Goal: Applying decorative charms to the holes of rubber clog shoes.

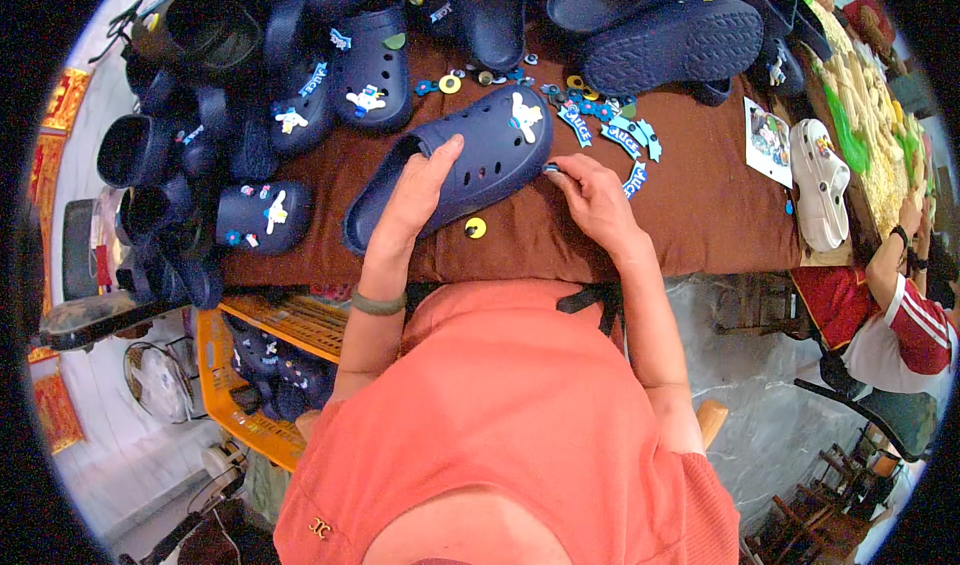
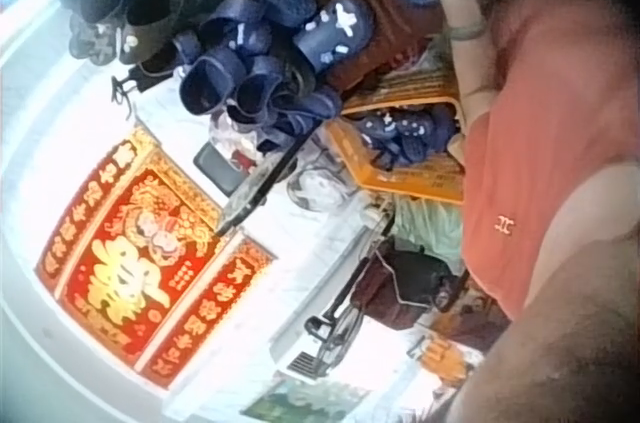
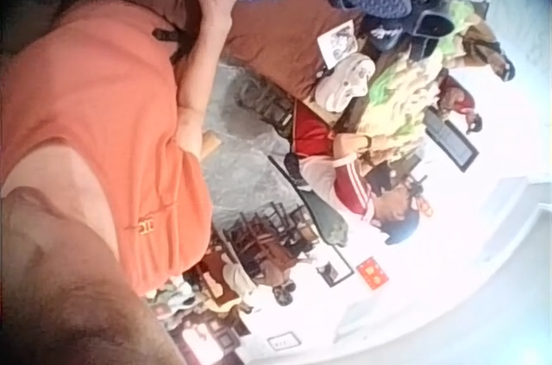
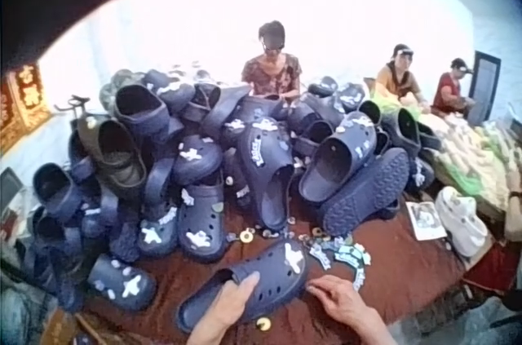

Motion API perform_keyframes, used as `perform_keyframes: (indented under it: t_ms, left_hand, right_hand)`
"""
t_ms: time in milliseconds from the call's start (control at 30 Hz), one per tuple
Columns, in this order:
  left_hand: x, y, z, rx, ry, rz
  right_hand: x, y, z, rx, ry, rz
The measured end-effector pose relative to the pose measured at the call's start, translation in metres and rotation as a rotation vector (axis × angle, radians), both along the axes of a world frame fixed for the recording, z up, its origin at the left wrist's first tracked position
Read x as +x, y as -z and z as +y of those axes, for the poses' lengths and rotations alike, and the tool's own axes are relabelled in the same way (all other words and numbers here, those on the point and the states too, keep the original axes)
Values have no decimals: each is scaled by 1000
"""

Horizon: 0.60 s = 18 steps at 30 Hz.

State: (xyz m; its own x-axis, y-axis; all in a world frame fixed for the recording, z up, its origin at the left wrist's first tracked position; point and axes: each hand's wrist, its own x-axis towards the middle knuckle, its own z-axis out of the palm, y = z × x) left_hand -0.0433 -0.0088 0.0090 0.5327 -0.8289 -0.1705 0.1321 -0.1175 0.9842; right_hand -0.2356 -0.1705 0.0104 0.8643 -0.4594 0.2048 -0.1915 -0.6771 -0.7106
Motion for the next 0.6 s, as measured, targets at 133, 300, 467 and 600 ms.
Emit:
perform_keyframes:
  t_ms: [133,300,467,600]
  left_hand:
    - [-1,-3,1,-4,20,-21]
    - [-7,-4,-4,-92,-30,-19]
    - [1,12,-4,-33,5,-132]
    - [-3,7,-5,-67,3,-132]
  right_hand:
    - [9,-13,12,121,-77,-55]
    - [26,-26,18,98,-188,27]
    - [41,-20,18,174,-131,132]
    - [43,-21,13,394,-62,318]
